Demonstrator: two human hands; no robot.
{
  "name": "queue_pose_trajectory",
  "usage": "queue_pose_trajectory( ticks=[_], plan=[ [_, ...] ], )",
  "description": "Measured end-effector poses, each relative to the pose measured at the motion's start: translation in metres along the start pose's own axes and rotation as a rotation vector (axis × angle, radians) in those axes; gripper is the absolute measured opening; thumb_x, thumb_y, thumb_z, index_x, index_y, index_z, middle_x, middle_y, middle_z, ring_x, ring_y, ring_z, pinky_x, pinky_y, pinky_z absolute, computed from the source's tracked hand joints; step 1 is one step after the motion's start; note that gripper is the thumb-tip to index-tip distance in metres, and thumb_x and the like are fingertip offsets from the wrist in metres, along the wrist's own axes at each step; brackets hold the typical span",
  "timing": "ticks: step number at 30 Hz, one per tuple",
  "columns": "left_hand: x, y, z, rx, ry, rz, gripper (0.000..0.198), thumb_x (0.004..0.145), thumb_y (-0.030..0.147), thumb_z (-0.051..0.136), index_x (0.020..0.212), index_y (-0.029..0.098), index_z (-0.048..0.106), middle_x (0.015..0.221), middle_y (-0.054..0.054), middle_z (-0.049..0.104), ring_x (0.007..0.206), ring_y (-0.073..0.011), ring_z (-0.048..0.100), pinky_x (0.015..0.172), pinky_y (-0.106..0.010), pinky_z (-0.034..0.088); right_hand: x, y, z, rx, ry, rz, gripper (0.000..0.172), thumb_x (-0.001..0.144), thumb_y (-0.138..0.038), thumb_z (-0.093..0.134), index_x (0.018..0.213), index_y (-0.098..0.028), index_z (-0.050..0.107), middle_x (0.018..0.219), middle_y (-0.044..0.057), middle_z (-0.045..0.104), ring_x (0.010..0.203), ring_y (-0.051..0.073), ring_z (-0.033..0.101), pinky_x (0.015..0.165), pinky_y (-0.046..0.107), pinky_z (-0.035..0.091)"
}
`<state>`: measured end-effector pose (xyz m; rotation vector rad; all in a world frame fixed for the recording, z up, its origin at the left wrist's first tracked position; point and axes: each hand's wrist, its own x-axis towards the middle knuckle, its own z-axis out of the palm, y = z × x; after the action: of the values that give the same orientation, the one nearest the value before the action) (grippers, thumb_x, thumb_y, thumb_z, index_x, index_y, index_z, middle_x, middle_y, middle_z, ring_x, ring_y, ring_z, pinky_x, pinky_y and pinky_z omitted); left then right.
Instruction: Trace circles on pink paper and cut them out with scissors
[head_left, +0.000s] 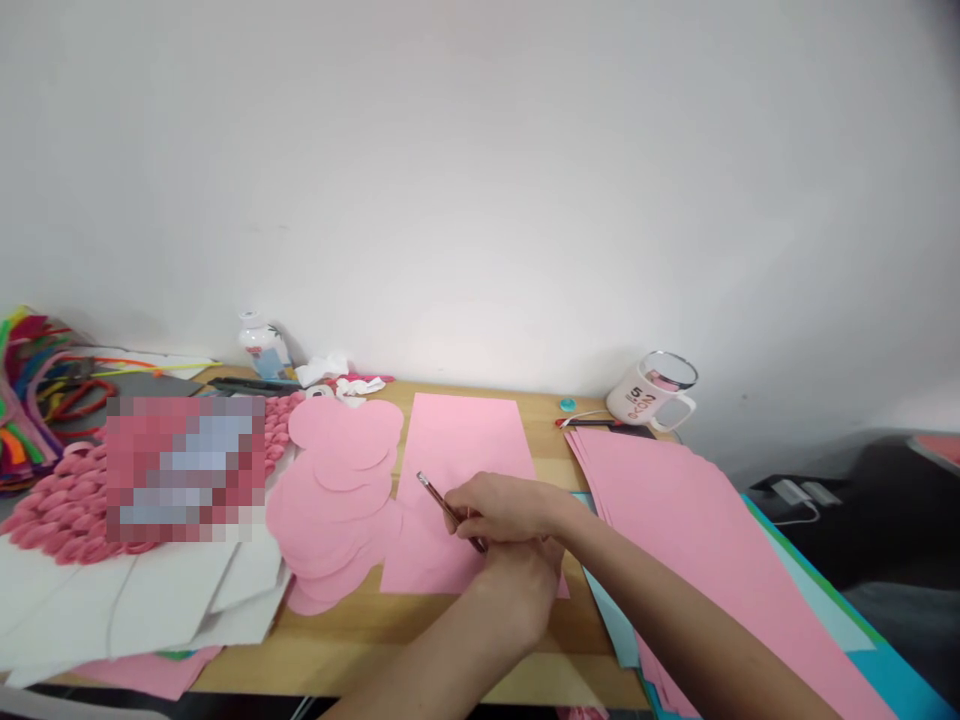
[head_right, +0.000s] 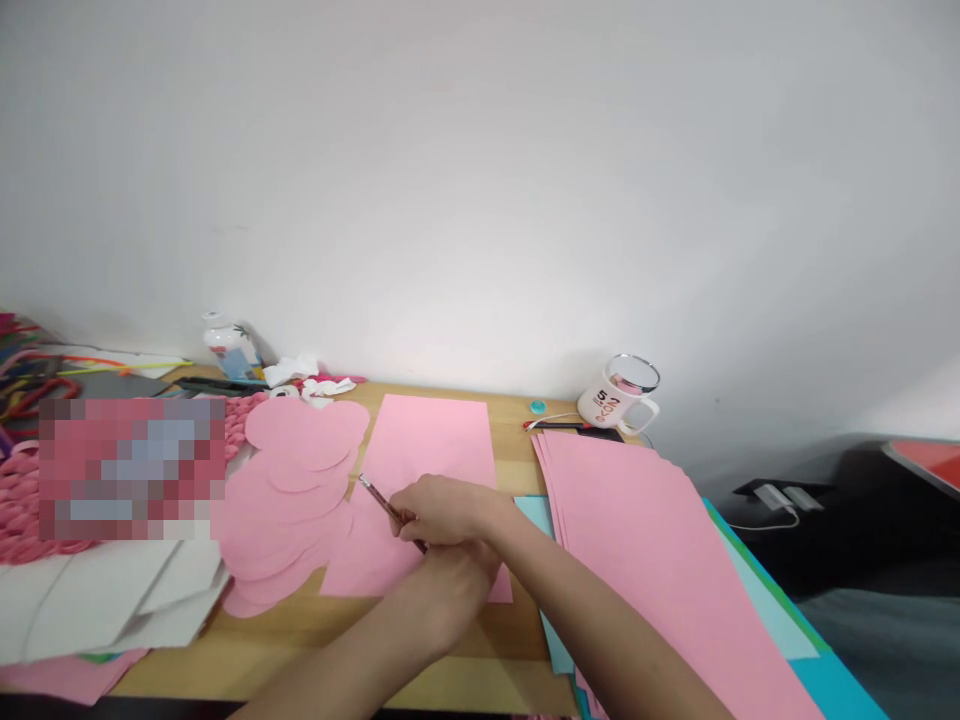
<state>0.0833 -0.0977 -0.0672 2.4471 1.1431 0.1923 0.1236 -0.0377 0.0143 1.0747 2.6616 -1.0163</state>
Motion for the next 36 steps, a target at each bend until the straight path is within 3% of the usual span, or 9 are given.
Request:
queue_pose_trajectory(
  ticks=[4, 8, 10, 15, 21, 25, 28, 33, 36],
  plan=[
    [0.003, 0.002, -0.002, 0.135, -0.061, -0.055, 0.033, 0.086, 0.030, 0.054, 0.116, 0.018, 0.052, 0.117, -0.009, 0.055, 0.099, -0.0222, 0.056, 0.083, -0.044, 0.048, 0.007, 0.006, 0.003, 0.022, 0.067, 0.037, 0.008, 0.073, -0.011, 0.051, 0.071, -0.017, 0.057, 0.071, 0.002, 0.062, 0.062, 0.014, 0.054, 0.053, 0.021, 0.036],
    [-0.003, 0.008, -0.017, 0.243, -0.077, -0.091, 0.072, 0.060, 0.019, 0.076, 0.126, 0.011, 0.046, 0.122, -0.026, 0.051, 0.107, -0.0451, 0.049, 0.083, -0.063, 0.037, 0.013, 0.018, 0.002, 0.076, 0.212, 0.093, 0.010, 0.076, -0.010, 0.048, 0.076, -0.016, 0.056, 0.071, 0.003, 0.062, 0.061, 0.013, 0.055, 0.053, 0.021, 0.038],
    [-0.008, 0.012, -0.027, 0.352, -0.067, -0.069, 0.072, 0.058, 0.016, 0.074, 0.124, 0.012, 0.048, 0.124, -0.030, 0.047, 0.111, -0.0493, 0.044, 0.081, -0.063, 0.035, 0.013, 0.028, 0.000, 0.110, 0.300, 0.123, 0.011, 0.077, -0.011, 0.047, 0.077, -0.017, 0.056, 0.072, 0.002, 0.062, 0.061, 0.013, 0.055, 0.054, 0.021, 0.039],
    [-0.015, 0.017, -0.044, 0.519, -0.075, -0.027, 0.027, 0.077, 0.018, 0.053, 0.102, 0.012, 0.059, 0.113, -0.028, 0.056, 0.101, -0.0426, 0.052, 0.071, -0.049, 0.040, 0.006, 0.059, 0.002, 0.199, 0.531, 0.216, 0.009, 0.075, -0.012, 0.049, 0.076, -0.017, 0.056, 0.071, 0.002, 0.063, 0.062, 0.013, 0.057, 0.056, 0.022, 0.042],
    [-0.014, 0.005, -0.053, 0.478, -0.076, 0.072, 0.037, 0.066, 0.010, 0.058, 0.103, 0.009, 0.056, 0.106, -0.024, 0.058, 0.095, -0.0342, 0.053, 0.072, -0.043, 0.040, -0.017, 0.091, 0.012, 0.362, 0.763, 0.296, 0.003, 0.071, -0.018, 0.056, 0.068, -0.017, 0.057, 0.061, 0.001, 0.064, 0.055, 0.015, 0.061, 0.052, 0.023, 0.046],
    [-0.019, -0.014, -0.051, 0.417, -0.029, 0.114, 0.036, 0.065, 0.001, 0.049, 0.100, 0.006, 0.055, 0.101, -0.021, 0.058, 0.090, -0.0296, 0.052, 0.071, -0.041, 0.043, -0.040, 0.097, 0.023, 0.474, 1.034, 0.380, 0.020, 0.080, -0.037, 0.048, 0.079, -0.018, 0.053, 0.061, 0.002, 0.065, 0.060, 0.017, 0.066, 0.057, 0.026, 0.052],
    [-0.026, -0.030, -0.036, 0.241, 0.002, 0.128, 0.033, 0.059, -0.002, 0.050, 0.090, 0.008, 0.056, 0.105, -0.018, 0.056, 0.104, -0.0312, 0.048, 0.083, -0.044, 0.042, -0.053, 0.092, 0.039, 0.499, 1.203, 0.454, 0.027, 0.085, -0.041, 0.037, 0.092, -0.018, 0.049, 0.068, 0.004, 0.066, 0.067, 0.018, 0.067, 0.063, 0.029, 0.054],
    [-0.037, -0.044, -0.011, -0.015, 0.166, 0.089, 0.018, 0.081, 0.004, 0.040, 0.081, 0.015, 0.054, 0.126, -0.014, 0.049, 0.132, -0.0294, 0.025, 0.102, -0.058, 0.025, -0.056, 0.078, 0.067, 0.435, 1.187, 0.493, 0.023, 0.077, -0.039, 0.046, 0.083, -0.018, 0.056, 0.079, 0.009, 0.068, 0.072, 0.022, 0.065, 0.065, 0.033, 0.051],
    [-0.039, -0.042, -0.011, -0.116, 0.146, 0.045, 0.002, 0.081, 0.015, 0.054, 0.079, 0.014, 0.054, 0.134, -0.018, 0.042, 0.134, -0.0320, 0.022, 0.104, -0.059, 0.023, -0.050, 0.073, 0.071, 0.381, 1.172, 0.532, 0.025, 0.077, -0.036, 0.044, 0.086, -0.017, 0.057, 0.087, 0.012, 0.067, 0.075, 0.024, 0.063, 0.068, 0.036, 0.050]
  ],
)
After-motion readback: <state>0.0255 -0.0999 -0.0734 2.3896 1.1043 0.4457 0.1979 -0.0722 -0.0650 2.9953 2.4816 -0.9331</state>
